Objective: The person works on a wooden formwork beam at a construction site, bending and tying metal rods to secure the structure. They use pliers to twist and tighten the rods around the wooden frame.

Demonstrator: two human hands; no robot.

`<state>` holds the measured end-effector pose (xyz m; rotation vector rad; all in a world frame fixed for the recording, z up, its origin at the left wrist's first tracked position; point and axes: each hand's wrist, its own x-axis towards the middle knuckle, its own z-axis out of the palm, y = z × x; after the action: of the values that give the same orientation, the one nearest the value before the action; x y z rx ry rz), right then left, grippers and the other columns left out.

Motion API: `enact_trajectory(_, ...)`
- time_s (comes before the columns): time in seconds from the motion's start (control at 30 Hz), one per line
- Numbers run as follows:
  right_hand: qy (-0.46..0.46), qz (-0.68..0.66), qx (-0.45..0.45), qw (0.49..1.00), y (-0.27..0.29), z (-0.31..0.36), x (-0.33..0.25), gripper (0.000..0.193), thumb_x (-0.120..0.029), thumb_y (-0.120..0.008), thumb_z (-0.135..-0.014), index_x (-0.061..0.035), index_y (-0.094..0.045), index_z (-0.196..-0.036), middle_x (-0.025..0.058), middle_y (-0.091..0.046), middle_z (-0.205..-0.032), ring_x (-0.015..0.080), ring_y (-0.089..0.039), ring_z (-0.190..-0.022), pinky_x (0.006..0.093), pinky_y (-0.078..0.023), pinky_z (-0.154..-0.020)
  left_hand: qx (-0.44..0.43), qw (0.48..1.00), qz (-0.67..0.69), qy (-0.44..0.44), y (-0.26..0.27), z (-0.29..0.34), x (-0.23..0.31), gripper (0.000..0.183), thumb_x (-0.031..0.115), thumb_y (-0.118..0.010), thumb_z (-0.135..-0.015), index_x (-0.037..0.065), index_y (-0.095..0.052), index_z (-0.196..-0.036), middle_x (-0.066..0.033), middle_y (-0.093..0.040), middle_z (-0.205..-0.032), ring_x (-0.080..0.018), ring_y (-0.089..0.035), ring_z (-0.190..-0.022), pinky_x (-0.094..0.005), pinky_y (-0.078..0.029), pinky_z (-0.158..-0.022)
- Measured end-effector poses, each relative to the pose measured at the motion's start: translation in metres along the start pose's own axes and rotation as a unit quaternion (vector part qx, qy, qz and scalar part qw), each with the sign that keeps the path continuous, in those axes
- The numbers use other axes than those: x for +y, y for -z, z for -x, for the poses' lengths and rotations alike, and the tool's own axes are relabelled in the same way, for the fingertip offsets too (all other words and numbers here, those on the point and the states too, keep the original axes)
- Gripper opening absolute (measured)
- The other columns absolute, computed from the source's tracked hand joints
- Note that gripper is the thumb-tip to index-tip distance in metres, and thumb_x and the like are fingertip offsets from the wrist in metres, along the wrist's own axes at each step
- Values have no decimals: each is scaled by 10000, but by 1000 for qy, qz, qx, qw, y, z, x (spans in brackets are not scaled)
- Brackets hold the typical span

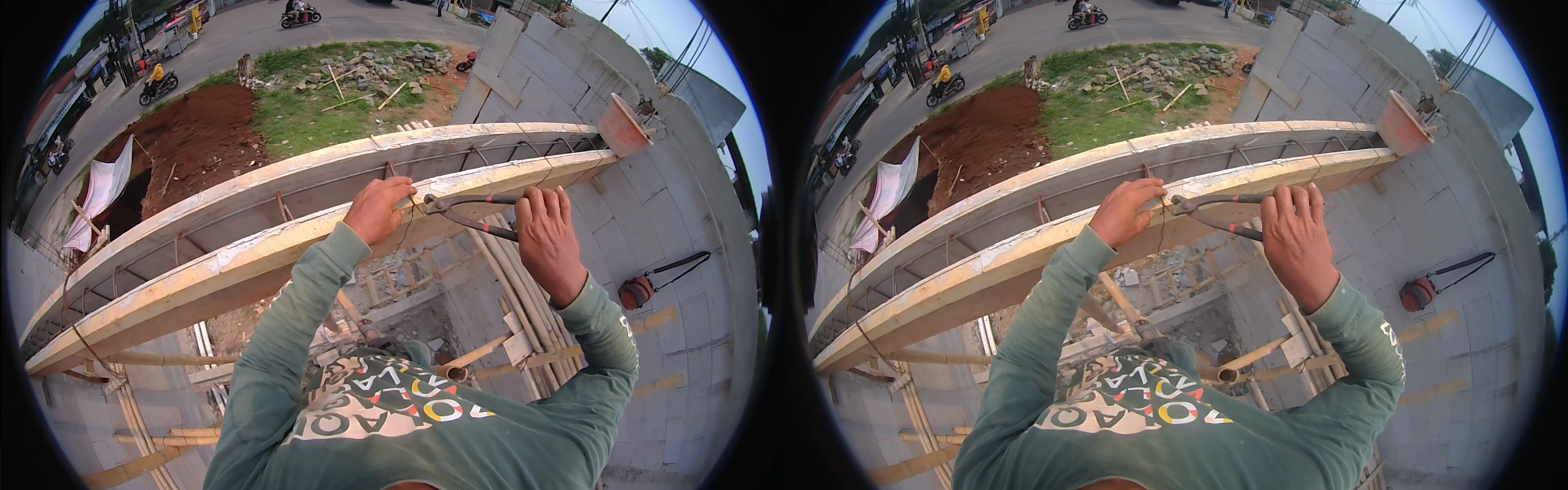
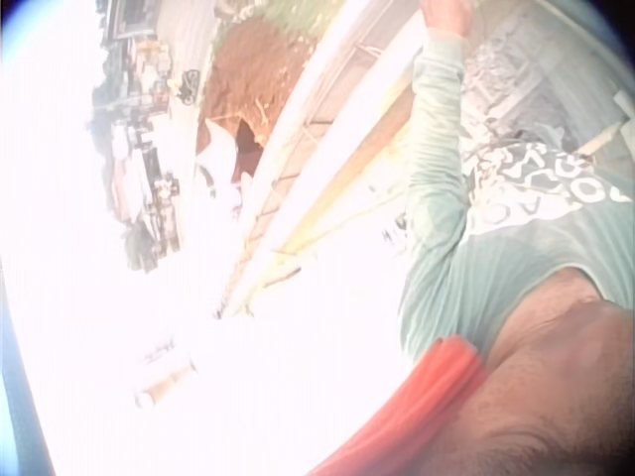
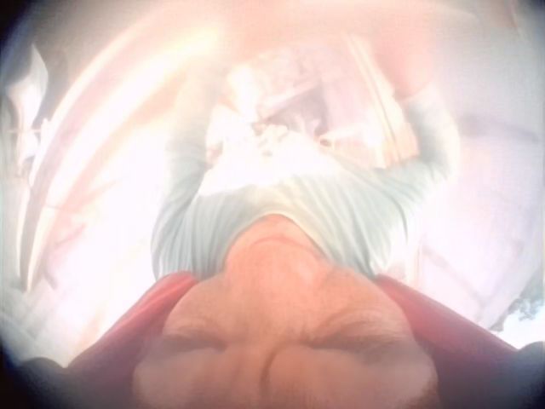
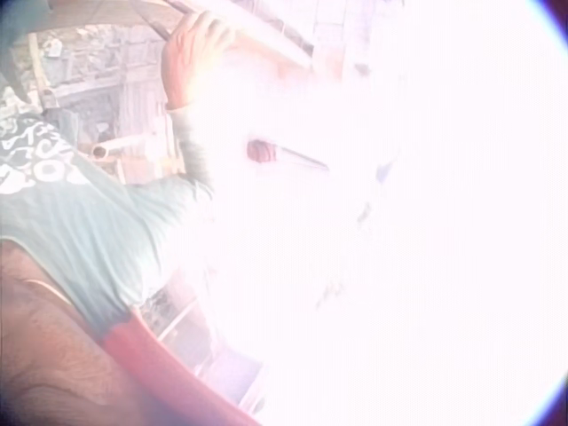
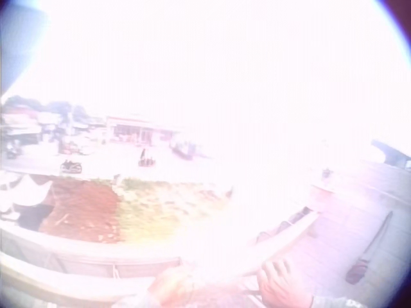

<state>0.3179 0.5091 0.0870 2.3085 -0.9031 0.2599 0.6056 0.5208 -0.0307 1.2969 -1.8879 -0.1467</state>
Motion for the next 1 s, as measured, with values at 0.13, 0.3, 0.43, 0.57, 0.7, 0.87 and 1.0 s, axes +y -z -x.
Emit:
enact_trajectory(0.13, -25, 57, -48, 997, 6, 3, -24, 183, -71, -476, -885, 6, -546, -1035, 183, -475, -1232, 339, -450, -1246, 560, -223, -1175, -27, 999, 12, -15, 1, -1, -7, 388, -16, -625, -763, 56, -654, -1142, -110, -614, -1291, -358, -566, -1109, -435, -465, -971)
enact_trajectory(0.3, -37, 158, -47, 986, 16, -5, -51, 289, -179, -514, -898, 22, -614, -1079, 203, -484, -1266, 360, -444, -1260, 642, -200, -1152, -57, 998, 14, 8, 1, -5, -11, 426, 18, -667, -766, 74, -642, -1187, -100, -608, -1312, -345, -552, -1167, -431, -452, -1023)
enact_trajectory(0.43, -30, 256, -75, 963, 34, -10, -71, 388, -230, -516, -887, 40, -632, -1139, 221, -483, -1249, 377, -436, -1257, 700, -183, -1137, -59, 998, 9, 8, -1, -8, -11, 369, 18, -663, -761, 67, -663, -1127, -100, -641, -1255, -353, -585, -1088, -435, -478, -976)
enact_trajectory(0.57, -27, 303, -116, 946, 49, -17, -84, 432, -273, -527, -879, 47, -636, -1148, 226, -497, -1216, 387, -448, -1231, 730, -229, -1097, -36, 999, 22, 16, -6, -8, -11, 357, 13, -655, -752, 74, -674, -1104, -88, -656, -1227, -349, -595, -1058, -433, -486, -962)
enact_trajectory(0.7, -38, 302, -134, 943, 54, -23, -87, 442, -279, -529, -881, 54, -639, -1149, 235, -494, -1221, 395, -451, -1215, 735, -250, -1078, -22, 999, 17, 25, -9, -7, -12, 370, 5, -653, -740, 91, -681, -1099, -71, -663, -1215, -345, -594, -1046, -429, -488, -960)
enact_trajectory(0.87, -39, 296, -142, 944, 57, -27, -94, 384, -215, -497, -883, 54, -641, -1116, 218, -493, -1188, 374, -460, -1183, 727, -272, -1052, -20, 999, 18, 38, -13, -8, -13, 360, 11, -652, -737, 114, -692, -1079, -44, -669, -1207, -339, -593, -1028, -425, -491, -958)
enact_trajectory(1.0, -40, 329, -158, 930, 63, -31, -108, 441, -258, -500, -905, 63, -640, -1173, 249, -503, -1214, 416, -460, -1193, 766, -293, -1012, -9, 999, 18, 41, -13, -7, -12, 347, 15, -658, -732, 111, -696, -1064, -41, -676, -1188, -338, -598, -1007, -423, -495, -950)
